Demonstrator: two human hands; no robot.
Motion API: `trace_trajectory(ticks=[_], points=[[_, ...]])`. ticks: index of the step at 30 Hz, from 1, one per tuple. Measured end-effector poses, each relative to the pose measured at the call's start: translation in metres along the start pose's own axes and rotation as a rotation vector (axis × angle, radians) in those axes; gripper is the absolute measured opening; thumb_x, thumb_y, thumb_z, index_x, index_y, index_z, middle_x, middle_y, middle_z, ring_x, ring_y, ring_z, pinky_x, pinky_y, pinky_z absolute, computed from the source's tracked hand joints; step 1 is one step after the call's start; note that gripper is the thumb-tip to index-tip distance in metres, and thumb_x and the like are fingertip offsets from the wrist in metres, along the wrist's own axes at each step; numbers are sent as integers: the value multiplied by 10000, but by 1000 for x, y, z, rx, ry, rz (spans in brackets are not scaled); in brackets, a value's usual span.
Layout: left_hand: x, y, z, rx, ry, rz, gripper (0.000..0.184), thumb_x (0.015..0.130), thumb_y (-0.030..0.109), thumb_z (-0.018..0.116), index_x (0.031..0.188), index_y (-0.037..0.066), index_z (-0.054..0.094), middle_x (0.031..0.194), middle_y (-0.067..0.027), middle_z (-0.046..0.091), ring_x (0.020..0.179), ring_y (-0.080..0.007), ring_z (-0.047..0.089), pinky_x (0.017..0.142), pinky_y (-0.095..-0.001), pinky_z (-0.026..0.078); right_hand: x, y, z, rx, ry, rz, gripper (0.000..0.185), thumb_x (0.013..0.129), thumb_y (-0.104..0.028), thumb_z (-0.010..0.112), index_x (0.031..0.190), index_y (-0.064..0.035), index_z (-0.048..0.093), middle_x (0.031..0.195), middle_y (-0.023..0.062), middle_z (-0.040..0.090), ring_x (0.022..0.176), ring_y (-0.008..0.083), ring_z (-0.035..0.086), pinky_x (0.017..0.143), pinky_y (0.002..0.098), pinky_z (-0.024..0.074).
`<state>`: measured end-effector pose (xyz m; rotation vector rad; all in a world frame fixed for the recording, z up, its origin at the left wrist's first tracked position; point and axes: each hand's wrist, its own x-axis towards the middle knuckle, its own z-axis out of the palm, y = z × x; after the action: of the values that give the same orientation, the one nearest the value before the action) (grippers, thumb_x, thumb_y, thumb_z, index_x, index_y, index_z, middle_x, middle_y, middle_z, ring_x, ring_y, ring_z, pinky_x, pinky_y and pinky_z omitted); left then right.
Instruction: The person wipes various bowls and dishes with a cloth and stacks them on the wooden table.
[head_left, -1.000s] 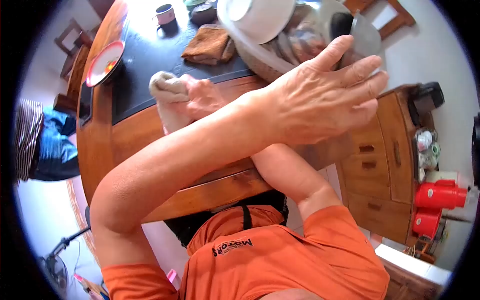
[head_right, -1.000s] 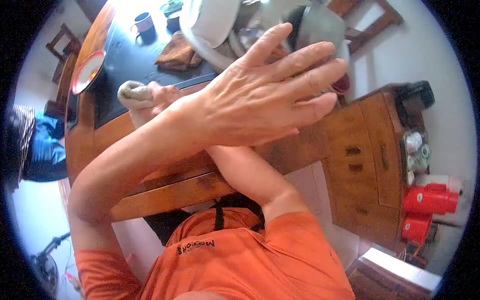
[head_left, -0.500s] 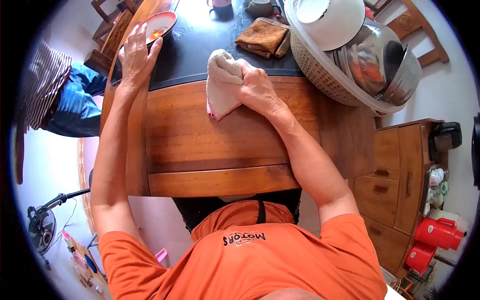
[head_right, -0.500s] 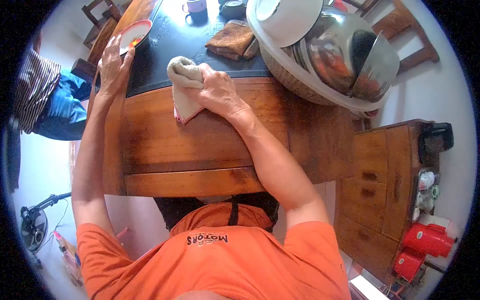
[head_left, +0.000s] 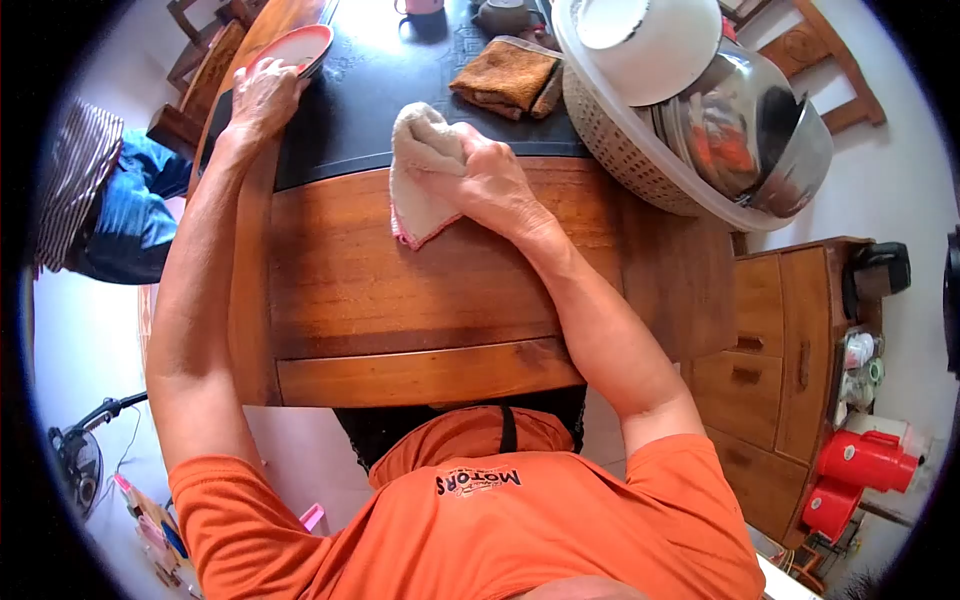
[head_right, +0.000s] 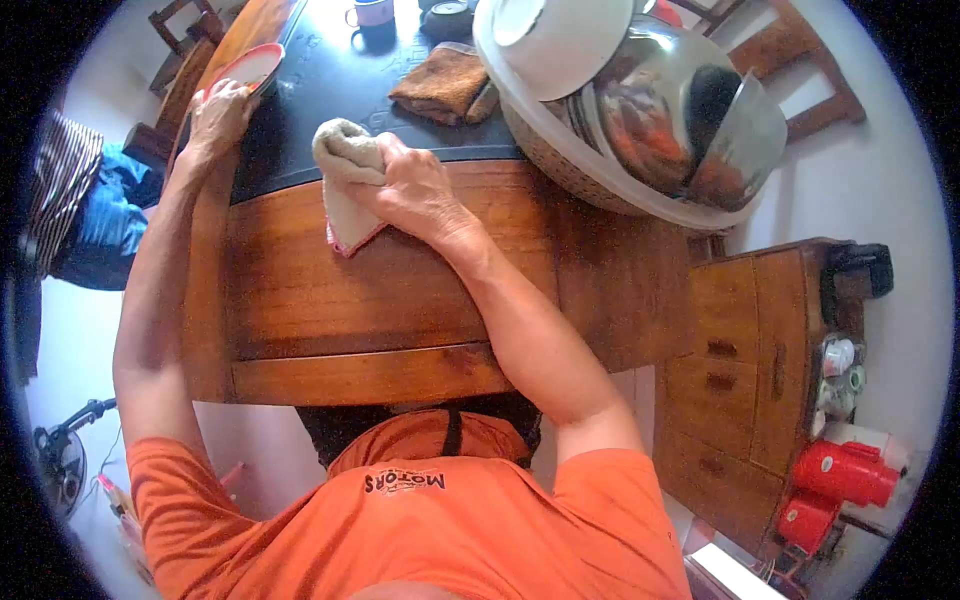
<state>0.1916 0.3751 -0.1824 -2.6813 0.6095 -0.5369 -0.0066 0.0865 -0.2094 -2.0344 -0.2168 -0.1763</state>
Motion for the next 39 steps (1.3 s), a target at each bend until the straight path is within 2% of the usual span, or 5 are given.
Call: trace_trajectory(ticks=[6, 23, 28, 32, 39], points=[[-5, 9, -22, -25, 41, -6, 416, 996, 434, 563, 937, 77, 768, 997, -150, 726, 993, -311, 687, 809, -500, 492, 0, -1, -1, 17, -15, 21, 495, 832, -435, 768, 1068, -20, 640, 1018, 224, 731, 972, 364, 719, 859, 432, 554], [-41, 16, -69, -40, 414, 184, 170, 980, 144, 567, 1055, 28, 665, 1151, -132, 689, 1139, -309, 634, 1037, -458, 408, 2, 4, 3, 60, -23, -2, 507, 847, -430, 774, 1120, -26, 635, 1029, 199, 736, 979, 319, 728, 875, 418, 562], [-94, 77, -118, -702, 694, 104, 146, 987, 151, 613, 989, 13, 659, 977, -114, 690, 890, -245, 690, 747, -387, 517, 2, 7, 2, 77, 2, -1, 541, 843, -423, 777, 1177, -22, 634, 1042, 191, 733, 984, 289, 723, 882, 393, 556], [-128, 113, -130, -1493, 413, -250, 304, 1048, 327, 584, 1027, 28, 634, 826, 21, 624, 768, -54, 593, 611, -238, 467, 1, 5, 3, 279, 27, 20, 558, 870, -397, 763, 1248, -9, 629, 1069, 138, 727, 988, 215, 695, 877, 356, 546], [-127, 122, -104, -2414, 264, -270, 401, 1064, 383, 517, 1206, 23, 618, 1040, -69, 712, 945, -133, 692, 796, -274, 590, 3, 11, -4, 424, 107, 47, 486, 978, -423, 638, 1205, 6, 606, 1053, 85, 671, 963, 167, 620, 844, 316, 511]])
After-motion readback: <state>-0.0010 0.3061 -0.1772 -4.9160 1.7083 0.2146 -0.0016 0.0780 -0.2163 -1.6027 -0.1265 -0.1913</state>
